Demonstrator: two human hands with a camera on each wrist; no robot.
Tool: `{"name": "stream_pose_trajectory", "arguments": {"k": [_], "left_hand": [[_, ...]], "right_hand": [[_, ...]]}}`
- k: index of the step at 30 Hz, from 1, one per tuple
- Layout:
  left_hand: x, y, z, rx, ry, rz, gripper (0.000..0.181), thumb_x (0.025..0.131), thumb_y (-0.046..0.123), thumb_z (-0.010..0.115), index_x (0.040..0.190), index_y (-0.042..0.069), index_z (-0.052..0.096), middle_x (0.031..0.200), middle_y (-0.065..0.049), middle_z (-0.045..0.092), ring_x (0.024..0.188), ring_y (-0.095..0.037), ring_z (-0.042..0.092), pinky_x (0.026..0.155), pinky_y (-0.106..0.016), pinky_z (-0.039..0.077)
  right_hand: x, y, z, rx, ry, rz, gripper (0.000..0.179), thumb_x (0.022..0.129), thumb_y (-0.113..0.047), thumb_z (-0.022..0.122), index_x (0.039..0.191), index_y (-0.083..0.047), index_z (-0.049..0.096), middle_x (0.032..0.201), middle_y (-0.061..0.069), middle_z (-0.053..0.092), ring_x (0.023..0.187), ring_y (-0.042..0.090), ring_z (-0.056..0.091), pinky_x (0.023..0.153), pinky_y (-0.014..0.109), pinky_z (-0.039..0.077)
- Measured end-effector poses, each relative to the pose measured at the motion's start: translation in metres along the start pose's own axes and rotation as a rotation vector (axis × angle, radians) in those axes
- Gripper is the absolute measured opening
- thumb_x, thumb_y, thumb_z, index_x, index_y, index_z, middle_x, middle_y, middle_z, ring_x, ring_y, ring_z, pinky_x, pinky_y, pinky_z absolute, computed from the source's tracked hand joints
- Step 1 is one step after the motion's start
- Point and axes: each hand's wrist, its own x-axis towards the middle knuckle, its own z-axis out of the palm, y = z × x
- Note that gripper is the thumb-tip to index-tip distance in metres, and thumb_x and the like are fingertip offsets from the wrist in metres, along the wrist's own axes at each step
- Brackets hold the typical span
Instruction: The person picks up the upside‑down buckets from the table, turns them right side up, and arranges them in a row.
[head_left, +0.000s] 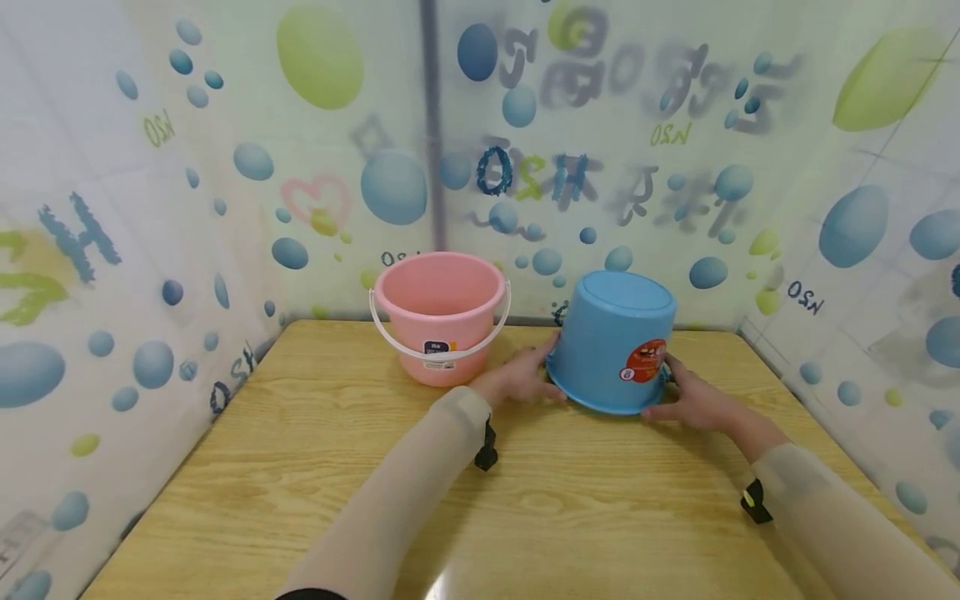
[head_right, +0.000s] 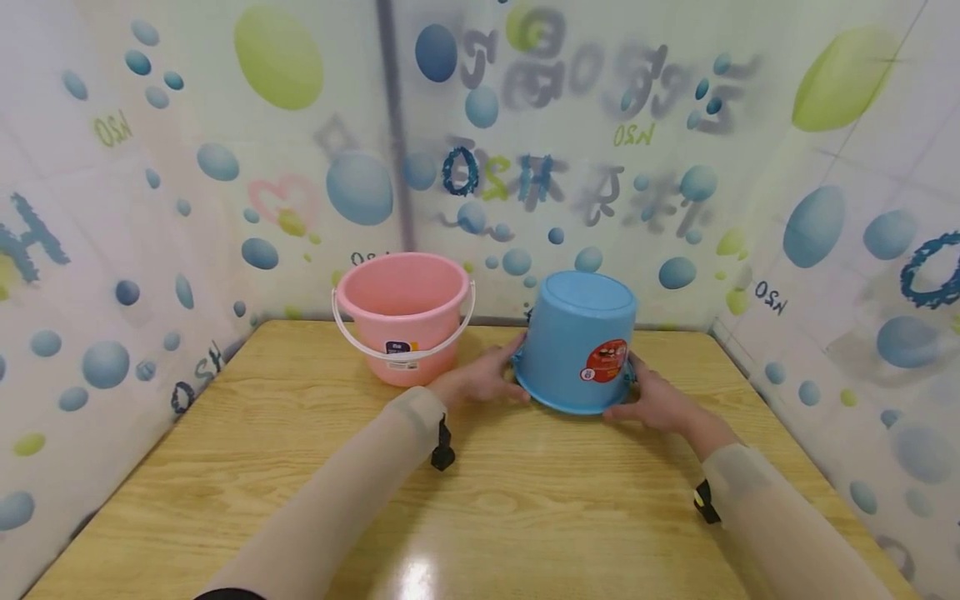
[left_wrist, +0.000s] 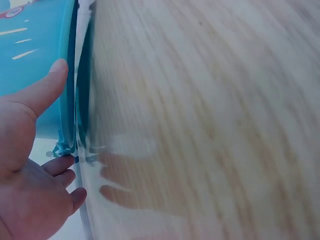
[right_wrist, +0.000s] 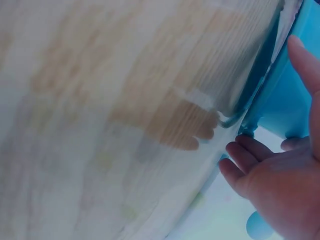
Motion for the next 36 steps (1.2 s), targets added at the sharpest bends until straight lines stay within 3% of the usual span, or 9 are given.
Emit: {"name": "stream_pose_trajectory", "arguments": {"k": [6,13,20,27,33,36], "left_hand": [[-0.004,-0.002,-0.004,-0.046,0.015,-0.007,0.118,0.096,0.043,0.087,0.178,0.038,0.002,0.176,-0.025,0.028,0.162,-0.042,0.031,0.134,-0.061,0.031],[-0.016,-0.002,-0.016,-0.177,-0.004,0.007,0.116,0.096,0.050,0.085,0.171,0.058,-0.003,0.181,-0.023,0.011,0.169,-0.045,0.012,0.134,-0.070,0.022],[-0.024,0.000,-0.024,-0.174,0.001,0.028,0.108,0.098,0.058,0.079,0.171,0.059,-0.002,0.183,-0.026,0.000,0.171,-0.046,0.004,0.133,-0.073,0.022],[-0.030,0.004,-0.028,-0.196,0.037,0.057,0.105,0.100,0.057,0.077,0.171,0.058,0.001,0.181,-0.031,-0.007,0.170,-0.048,0.005,0.132,-0.071,0.027],[-0.035,0.007,-0.031,-0.211,0.026,0.071,0.103,0.100,0.064,0.072,0.173,0.055,0.000,0.179,-0.030,-0.021,0.170,-0.050,-0.005,0.132,-0.071,0.026],[-0.037,0.008,-0.032,-0.224,0.037,0.093,0.105,0.096,0.073,0.069,0.173,0.054,0.000,0.179,-0.031,-0.013,0.169,-0.050,0.003,0.131,-0.071,0.028]], "right_hand": [[-0.008,-0.004,-0.001,0.018,0.042,-0.015,0.126,0.098,-0.042,0.085,0.175,0.000,-0.006,0.173,0.045,0.017,0.152,0.072,0.030,0.119,0.084,0.031],[-0.013,-0.007,-0.003,0.152,0.101,-0.085,0.118,0.101,-0.027,0.083,0.177,-0.011,-0.006,0.179,0.038,0.009,0.152,0.072,0.031,0.120,0.085,0.030],[-0.022,-0.012,-0.007,0.227,0.127,-0.121,0.111,0.105,-0.020,0.078,0.178,-0.019,-0.005,0.180,0.034,0.010,0.153,0.070,0.030,0.120,0.084,0.030],[-0.029,-0.020,-0.009,0.267,0.137,-0.132,0.102,0.108,-0.021,0.072,0.179,-0.019,-0.002,0.173,0.039,0.023,0.151,0.069,0.036,0.118,0.080,0.039],[-0.034,-0.025,-0.013,0.292,0.144,-0.119,0.099,0.110,-0.021,0.070,0.179,-0.018,-0.001,0.167,0.040,0.026,0.154,0.071,0.027,0.120,0.085,0.029],[-0.035,-0.027,-0.015,0.286,0.146,-0.100,0.097,0.111,-0.024,0.068,0.179,-0.019,-0.002,0.168,0.039,0.024,0.156,0.069,0.024,0.119,0.086,0.029]]}}
